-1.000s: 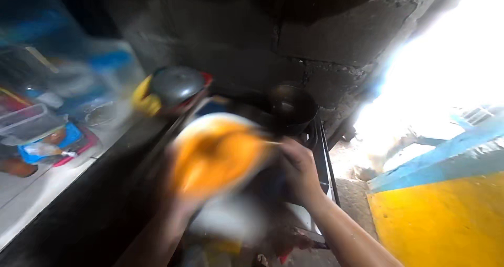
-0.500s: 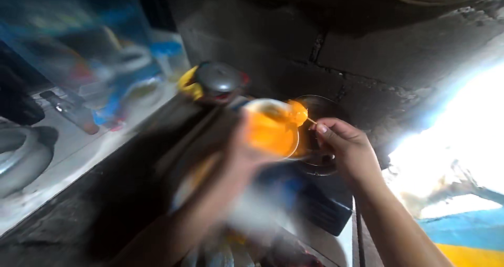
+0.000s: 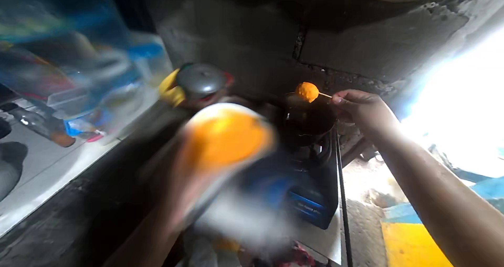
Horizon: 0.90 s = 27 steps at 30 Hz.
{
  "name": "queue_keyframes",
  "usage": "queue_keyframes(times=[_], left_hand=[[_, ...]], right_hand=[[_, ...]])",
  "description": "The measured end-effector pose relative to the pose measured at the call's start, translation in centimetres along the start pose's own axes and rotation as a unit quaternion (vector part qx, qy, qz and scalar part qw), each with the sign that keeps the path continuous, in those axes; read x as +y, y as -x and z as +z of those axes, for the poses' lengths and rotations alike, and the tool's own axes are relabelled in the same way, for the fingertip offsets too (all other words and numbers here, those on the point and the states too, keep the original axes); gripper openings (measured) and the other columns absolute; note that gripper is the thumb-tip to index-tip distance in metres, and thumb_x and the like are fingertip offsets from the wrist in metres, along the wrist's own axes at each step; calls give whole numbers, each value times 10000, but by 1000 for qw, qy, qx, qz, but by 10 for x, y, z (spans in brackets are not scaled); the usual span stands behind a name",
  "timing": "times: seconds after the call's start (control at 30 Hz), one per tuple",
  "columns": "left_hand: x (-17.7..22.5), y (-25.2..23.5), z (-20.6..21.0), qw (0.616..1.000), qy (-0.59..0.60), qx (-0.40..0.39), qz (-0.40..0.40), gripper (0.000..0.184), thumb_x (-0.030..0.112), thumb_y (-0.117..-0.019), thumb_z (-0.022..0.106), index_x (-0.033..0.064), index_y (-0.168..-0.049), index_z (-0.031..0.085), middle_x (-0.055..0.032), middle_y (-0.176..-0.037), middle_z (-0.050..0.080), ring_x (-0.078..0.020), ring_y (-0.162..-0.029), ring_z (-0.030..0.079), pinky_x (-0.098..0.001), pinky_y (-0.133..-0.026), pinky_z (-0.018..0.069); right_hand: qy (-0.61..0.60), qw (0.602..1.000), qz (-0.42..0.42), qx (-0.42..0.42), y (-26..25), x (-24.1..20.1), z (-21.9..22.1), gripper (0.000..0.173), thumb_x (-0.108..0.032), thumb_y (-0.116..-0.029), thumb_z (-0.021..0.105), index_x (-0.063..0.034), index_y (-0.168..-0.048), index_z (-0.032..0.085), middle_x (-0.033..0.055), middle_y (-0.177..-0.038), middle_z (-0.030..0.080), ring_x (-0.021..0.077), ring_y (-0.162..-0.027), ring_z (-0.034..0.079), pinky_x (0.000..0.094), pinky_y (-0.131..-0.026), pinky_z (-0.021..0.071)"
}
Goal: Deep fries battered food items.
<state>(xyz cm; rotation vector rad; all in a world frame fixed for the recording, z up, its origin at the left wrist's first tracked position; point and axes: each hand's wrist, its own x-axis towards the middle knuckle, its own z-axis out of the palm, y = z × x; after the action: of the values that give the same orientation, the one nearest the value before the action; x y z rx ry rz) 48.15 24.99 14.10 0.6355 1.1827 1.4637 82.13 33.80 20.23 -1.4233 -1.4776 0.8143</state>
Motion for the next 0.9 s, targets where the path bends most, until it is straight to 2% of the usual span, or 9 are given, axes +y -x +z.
queue_keyframes(times=[0.17,0.23,0.3,0.4,0.47,0.53,0.67,0.73,0.9], left_hand=[[5,16,-28,998,-7,63,7,553,558,-1086,244,207,-1469,435,-132,-1314,611,-354,-1092,675,-589,-745,603],[5,22,-42,997,-7,75,22,553,571,-1081,238,220,-1453,448,-106,-1287,634,-332,-1068,693,-571,-721,617],[3,27,-54,996,-4,74,49,559,576,-1079,220,216,-1433,459,-97,-1247,659,-316,-1032,712,-565,-686,625],[5,39,-64,993,-12,88,75,558,575,-1075,189,213,-1408,454,-53,-1201,669,-252,-1015,720,-513,-695,642],[5,46,-71,991,-9,99,86,562,588,-1066,207,207,-1395,457,-48,-1190,675,-246,-1006,724,-502,-694,647],[4,50,-79,991,-4,99,93,589,608,-1054,219,193,-1411,437,-69,-1204,671,-272,-1008,724,-514,-695,644],[0,56,-92,989,-12,106,98,611,617,-1050,194,199,-1433,422,-73,-1232,660,-278,-1039,715,-528,-719,640],[-2,59,-95,989,-8,116,92,612,628,-1045,203,207,-1431,422,-61,-1226,663,-270,-1045,713,-524,-725,638],[-7,62,-102,988,1,124,94,577,610,-1050,227,210,-1411,431,-46,-1193,677,-254,-1009,725,-510,-694,642]], right_hand=[[74,997,25,-24,-30,17,0,149,-135,-1042,590,-45,-1005,703,16,-732,607,68,-577,520,247,-546,461],[138,989,38,-42,-39,17,4,162,-160,-1050,586,-57,-1052,711,42,-763,606,109,-599,514,317,-574,465],[218,974,38,-55,-49,16,8,183,-174,-1055,580,-60,-1081,721,91,-812,641,179,-643,555,414,-630,492],[336,938,8,-86,-64,18,15,229,-200,-1061,569,-50,-1092,738,194,-956,707,365,-852,668,622,-794,509],[400,912,6,-94,-77,24,24,217,-212,-1043,586,-76,-1072,754,222,-1015,718,437,-948,681,696,-821,496],[455,885,37,-95,-82,19,37,226,-246,-1029,600,-78,-1044,751,241,-1031,713,463,-986,674,702,-794,489],[518,843,106,-96,-75,1,65,317,-310,-1008,627,-4,-1037,704,284,-1097,682,476,-1063,657,682,-796,494],[538,830,108,-98,-75,3,74,319,-284,-988,645,31,-1019,677,299,-1091,673,491,-1059,656,685,-786,498],[587,796,94,-116,-71,11,86,271,-247,-982,645,23,-992,675,278,-1060,685,475,-1028,671,655,-764,513]])
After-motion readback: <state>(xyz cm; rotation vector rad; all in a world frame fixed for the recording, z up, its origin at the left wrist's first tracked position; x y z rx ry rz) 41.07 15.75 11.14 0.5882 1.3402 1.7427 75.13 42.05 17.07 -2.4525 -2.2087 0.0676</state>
